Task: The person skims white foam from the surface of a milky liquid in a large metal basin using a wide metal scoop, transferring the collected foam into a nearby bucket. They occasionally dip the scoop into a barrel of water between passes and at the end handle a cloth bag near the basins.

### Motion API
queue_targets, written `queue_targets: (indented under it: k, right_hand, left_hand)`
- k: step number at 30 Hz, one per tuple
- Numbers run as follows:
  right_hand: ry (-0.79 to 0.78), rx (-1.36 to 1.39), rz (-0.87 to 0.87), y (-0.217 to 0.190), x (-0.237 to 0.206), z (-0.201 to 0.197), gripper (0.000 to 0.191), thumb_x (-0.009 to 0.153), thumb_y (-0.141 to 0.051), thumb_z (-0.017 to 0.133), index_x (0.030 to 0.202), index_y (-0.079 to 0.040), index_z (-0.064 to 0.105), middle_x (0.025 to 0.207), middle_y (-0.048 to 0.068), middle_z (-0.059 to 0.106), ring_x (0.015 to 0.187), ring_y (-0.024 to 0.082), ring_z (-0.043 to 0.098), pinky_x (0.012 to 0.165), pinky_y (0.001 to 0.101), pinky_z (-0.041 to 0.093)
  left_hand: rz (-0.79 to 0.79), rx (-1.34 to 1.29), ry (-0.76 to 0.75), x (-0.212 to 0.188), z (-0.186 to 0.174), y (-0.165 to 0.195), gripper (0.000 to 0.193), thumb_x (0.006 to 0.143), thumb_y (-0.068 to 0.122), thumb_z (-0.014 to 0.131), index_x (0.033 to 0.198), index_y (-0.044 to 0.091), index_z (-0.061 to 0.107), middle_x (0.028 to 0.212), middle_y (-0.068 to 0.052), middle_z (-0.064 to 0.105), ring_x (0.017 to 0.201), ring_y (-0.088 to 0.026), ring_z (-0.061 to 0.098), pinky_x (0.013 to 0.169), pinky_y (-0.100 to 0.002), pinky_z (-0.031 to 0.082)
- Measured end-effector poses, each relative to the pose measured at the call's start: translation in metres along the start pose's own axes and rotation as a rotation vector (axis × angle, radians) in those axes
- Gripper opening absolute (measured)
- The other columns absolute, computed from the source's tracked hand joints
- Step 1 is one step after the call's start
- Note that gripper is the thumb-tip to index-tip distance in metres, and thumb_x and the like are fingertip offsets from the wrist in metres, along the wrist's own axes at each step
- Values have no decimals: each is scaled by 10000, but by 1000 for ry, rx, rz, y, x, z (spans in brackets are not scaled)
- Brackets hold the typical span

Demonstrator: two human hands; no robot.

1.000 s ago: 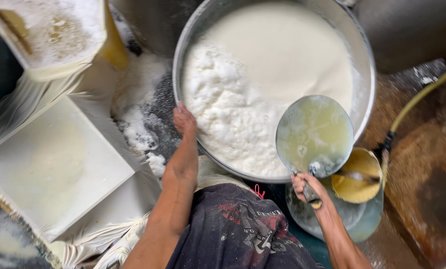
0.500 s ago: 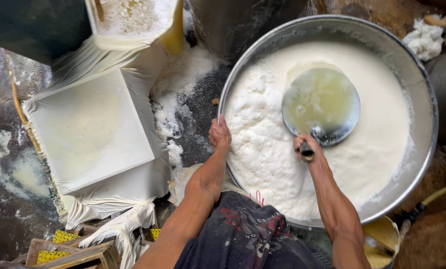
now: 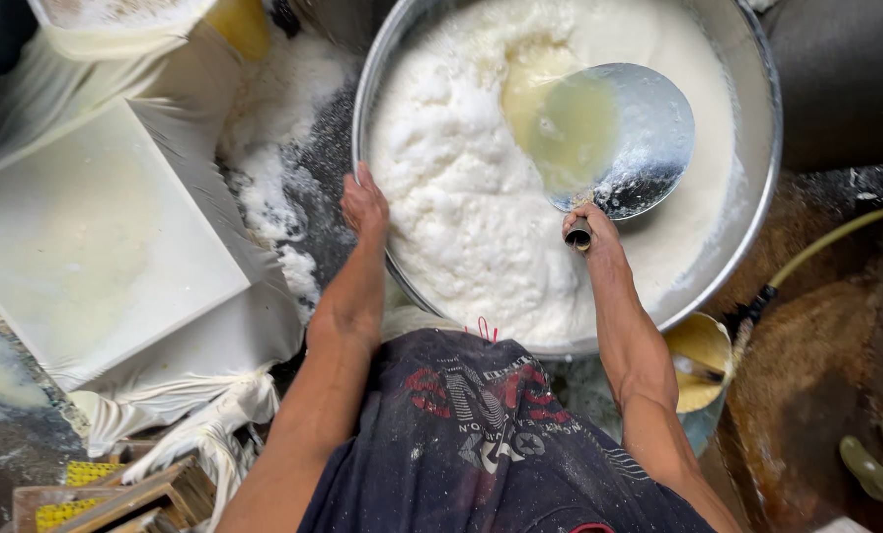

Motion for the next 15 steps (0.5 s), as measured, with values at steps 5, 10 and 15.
queue_targets:
  k: [5,10,15]
  right_hand:
    - [87,-128,-126,10,-35,-98,71,904,-83,537,858,-40,570,655,131,595,525,257,591,470,381,538]
    - [555,-480,-241,-3,-85,-211,299,930,-38,559,1202,9,444,817,155,642,531,211,616,436,325,513]
    - [624,-116,-528,-41,-147,-259,738,879,78,548,1532,-97,251,951,140,664,552,145,634,452,255,571]
  left_hand:
    - [102,-69,22,-6,-5,-5,594,1010,620,391,1060,99,671,1050,-246,717,1015,-481,658,872,-563,500]
    - [-33,-174,29,-31,1,-37,648,988,652,324,1029,120,690,1014,-195,717,989,-451,646,848,-554,479]
    - [-60,-128,98,-82,12,-72,662,1026,644,333,1039,67,656,998,-234,728,962,-462,672,859,-564,497]
Point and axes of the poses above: each hand's wrist, its own x-axis towards the middle knuckle, its own z-axis out of the palm, y = z × x, the point moved 4 cm from there along x, towards the middle knuckle
